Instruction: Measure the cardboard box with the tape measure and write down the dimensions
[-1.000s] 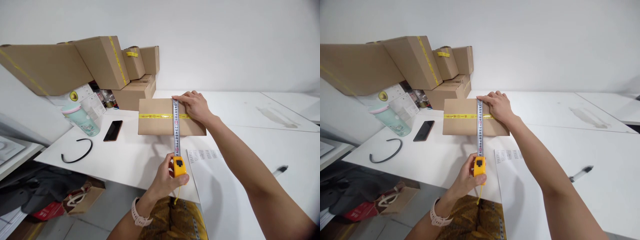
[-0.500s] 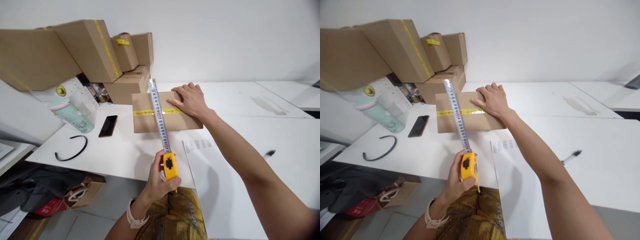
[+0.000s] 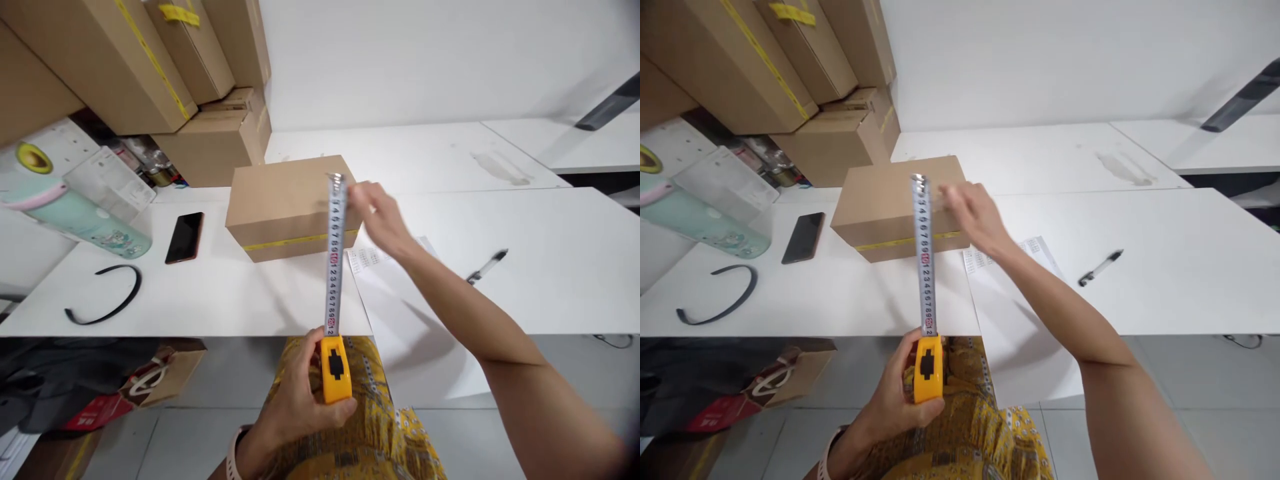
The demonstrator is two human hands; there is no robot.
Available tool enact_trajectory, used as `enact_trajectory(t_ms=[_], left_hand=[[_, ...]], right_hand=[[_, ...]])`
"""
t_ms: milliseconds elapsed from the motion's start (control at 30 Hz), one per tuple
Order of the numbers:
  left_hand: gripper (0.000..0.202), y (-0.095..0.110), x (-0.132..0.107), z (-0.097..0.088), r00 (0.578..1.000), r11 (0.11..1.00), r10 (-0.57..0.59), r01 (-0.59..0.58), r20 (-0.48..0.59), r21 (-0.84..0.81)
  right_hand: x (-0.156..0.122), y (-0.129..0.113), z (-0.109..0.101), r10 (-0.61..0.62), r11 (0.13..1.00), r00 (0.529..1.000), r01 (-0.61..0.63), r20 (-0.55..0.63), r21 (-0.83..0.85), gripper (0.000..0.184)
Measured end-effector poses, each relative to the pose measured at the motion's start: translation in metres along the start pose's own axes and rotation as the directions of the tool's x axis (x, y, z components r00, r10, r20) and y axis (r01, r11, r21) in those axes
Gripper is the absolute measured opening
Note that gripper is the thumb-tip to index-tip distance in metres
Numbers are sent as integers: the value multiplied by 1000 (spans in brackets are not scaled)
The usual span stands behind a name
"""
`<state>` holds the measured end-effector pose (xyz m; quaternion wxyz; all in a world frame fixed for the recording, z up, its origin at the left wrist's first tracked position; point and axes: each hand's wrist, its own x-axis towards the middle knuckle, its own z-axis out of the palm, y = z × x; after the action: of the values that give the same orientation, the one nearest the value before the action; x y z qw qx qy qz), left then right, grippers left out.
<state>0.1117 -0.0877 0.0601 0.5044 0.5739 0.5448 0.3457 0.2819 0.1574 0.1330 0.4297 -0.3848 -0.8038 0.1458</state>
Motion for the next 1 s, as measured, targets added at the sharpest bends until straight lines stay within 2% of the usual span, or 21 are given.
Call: enact_trajectory(t_ms=[67,133,233,333,400,467,533,600,667,733,767,833,867,933,1000], left_hand=[[76,1,-4,0,997,998,-5,0,76,68],[76,0,-5,0,988,988,11,-35,154,151],[73,-2,-4,0,968,968,28,-88,248,236],[74,-7,-2,0,957,955,8,-94,289,282],[84,-10,-1,0,960,953,5,-90,280,289],[101,-12,0,1,972,959,6,-72,236,273],[113,-12,1,2,984,969,8,-52,177,241],[116,-9,3,4,991,975,24,-53,133,214],[114,-5,6,5,991,976,51,-76,127,204],[112,0,9,2,989,968,84,-109,118,225],[109,2,11,-2,989,959,111,-132,97,251],[101,4,17,-12,984,923,178,-171,13,344],[95,5,21,-20,975,894,217,-182,-41,410],[80,6,31,-37,942,806,297,-161,-154,570],[67,7,44,-54,903,688,351,-68,-249,723]], right_hand=[[-8,-8,-28,144,958,989,-134,-20,252,64],[-23,-16,-53,226,887,974,-205,-2,414,59],[-56,-24,-77,311,818,950,-272,8,507,37],[-91,-23,-88,393,776,919,-310,-37,550,34],[-110,-23,-88,415,789,905,-308,-92,532,30],[-128,-26,-82,408,802,908,-308,-93,512,25],[-143,-34,-67,380,786,925,-319,-8,529,19],[-156,-45,-46,316,777,942,-324,111,540,14],[-164,-52,-27,219,819,948,-307,232,484,13],[-166,-50,-19,156,895,944,-260,292,363,16],[-165,-43,-22,171,928,946,-248,274,276,16],[-159,-16,-39,306,949,947,-311,101,44,15],[-155,2,-52,404,908,913,-408,-62,-93,17],[-149,46,-83,531,687,756,-649,-383,-328,25],[-148,89,-111,626,483,612,-791,-483,-375,32]])
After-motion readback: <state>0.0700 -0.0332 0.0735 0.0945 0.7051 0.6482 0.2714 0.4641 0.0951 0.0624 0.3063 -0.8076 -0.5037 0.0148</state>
